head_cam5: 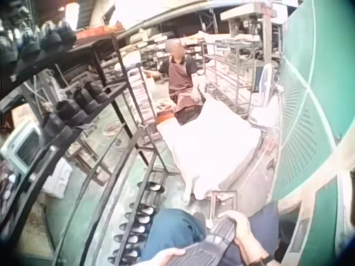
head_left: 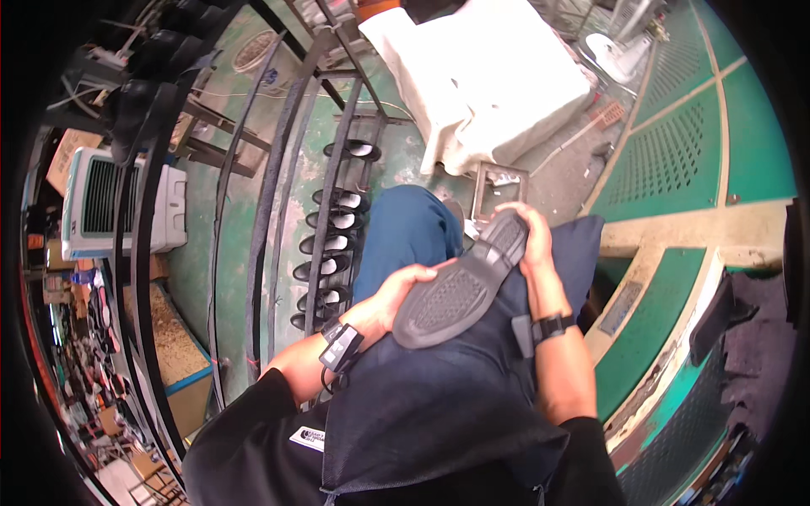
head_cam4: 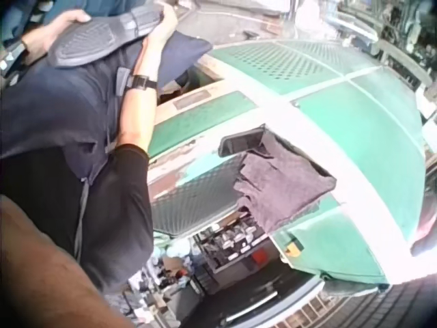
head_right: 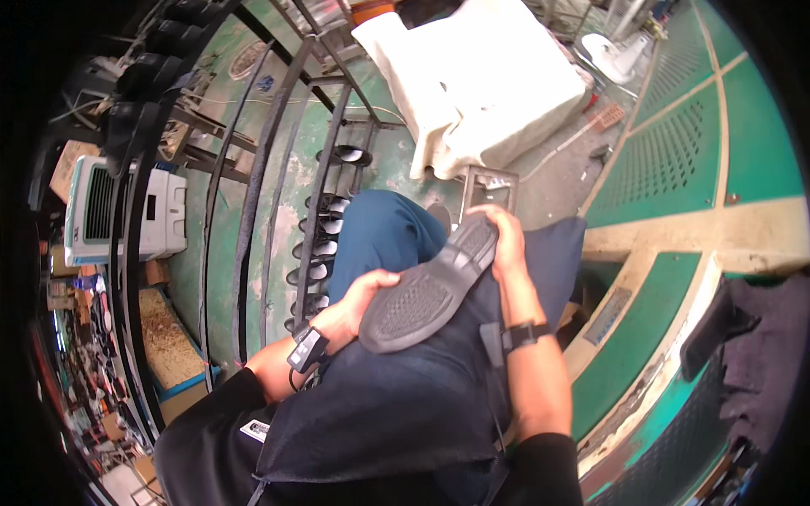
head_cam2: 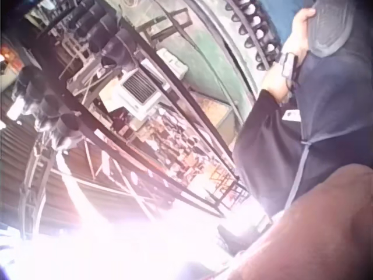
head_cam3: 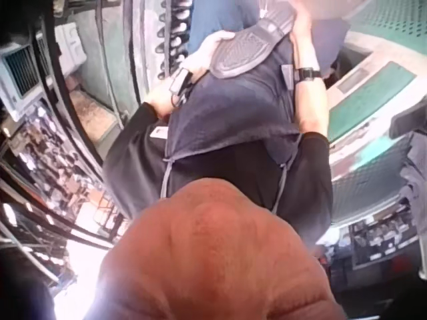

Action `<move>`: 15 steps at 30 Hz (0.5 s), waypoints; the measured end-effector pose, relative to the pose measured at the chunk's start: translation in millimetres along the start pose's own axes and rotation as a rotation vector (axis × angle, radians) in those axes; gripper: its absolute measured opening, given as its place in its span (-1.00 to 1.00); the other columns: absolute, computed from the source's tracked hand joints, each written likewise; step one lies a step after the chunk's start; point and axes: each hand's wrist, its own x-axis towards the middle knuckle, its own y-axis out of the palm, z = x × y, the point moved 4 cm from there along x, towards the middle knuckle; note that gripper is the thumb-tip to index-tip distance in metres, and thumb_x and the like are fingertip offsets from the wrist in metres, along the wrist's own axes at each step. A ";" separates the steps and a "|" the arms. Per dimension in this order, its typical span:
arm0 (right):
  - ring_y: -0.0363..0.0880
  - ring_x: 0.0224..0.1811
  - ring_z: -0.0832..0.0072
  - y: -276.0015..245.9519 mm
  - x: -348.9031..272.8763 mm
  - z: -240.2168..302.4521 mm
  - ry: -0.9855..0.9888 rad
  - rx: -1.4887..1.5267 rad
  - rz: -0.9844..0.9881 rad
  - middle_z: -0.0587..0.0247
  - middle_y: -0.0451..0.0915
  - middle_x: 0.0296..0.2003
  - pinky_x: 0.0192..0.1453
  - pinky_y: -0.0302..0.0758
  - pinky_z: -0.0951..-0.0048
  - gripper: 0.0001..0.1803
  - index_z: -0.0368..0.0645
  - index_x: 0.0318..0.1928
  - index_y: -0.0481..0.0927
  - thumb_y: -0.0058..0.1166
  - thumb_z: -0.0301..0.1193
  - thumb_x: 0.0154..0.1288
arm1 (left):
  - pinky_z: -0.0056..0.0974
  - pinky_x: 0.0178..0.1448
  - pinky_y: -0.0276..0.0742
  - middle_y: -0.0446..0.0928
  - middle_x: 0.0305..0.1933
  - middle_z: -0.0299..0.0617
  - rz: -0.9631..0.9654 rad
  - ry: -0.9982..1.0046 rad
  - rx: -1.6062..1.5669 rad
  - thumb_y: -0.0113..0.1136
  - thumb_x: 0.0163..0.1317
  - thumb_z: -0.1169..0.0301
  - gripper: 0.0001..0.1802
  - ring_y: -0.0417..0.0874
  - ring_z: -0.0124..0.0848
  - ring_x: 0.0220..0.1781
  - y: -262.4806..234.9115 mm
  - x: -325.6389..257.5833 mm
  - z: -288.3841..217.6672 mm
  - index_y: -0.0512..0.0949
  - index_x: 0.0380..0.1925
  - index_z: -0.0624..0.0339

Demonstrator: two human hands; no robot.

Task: Inspecting and organizing shoes on a rack in a factory setting.

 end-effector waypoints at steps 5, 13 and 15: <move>0.62 -0.22 0.46 20.2 -26.7 19.6 -0.167 -0.157 -0.016 0.17 0.69 -0.31 -0.04 0.48 0.44 -0.63 -0.36 -0.25 0.67 -0.12 -0.31 0.36 | -0.01 0.48 0.29 0.25 0.50 -0.08 0.103 0.027 0.046 0.00 0.31 0.41 -0.24 0.37 -0.12 0.45 -9.7 -5.8 15.3 0.08 0.53 -0.01; 0.65 -0.17 0.39 19.4 -19.5 40.9 -0.261 -0.165 -0.096 0.12 0.68 -0.29 -0.02 0.52 0.44 -0.64 -0.37 -0.26 0.67 -0.17 -0.38 0.39 | -0.10 0.45 0.34 0.32 0.44 0.01 0.028 0.053 0.085 0.06 0.29 0.46 -0.25 0.47 -0.15 0.37 12.0 -1.7 9.3 0.12 0.50 0.11; 0.65 -0.10 0.37 -12.5 -10.1 15.0 -0.296 0.045 -0.193 0.11 0.67 -0.14 0.09 0.54 0.41 -0.51 -0.31 0.00 0.60 -0.25 -0.18 0.45 | -0.12 0.33 0.48 0.54 0.25 0.01 -0.032 0.095 0.134 0.10 0.27 0.44 -0.37 0.64 -0.21 0.16 36.5 9.3 6.2 0.30 0.38 0.20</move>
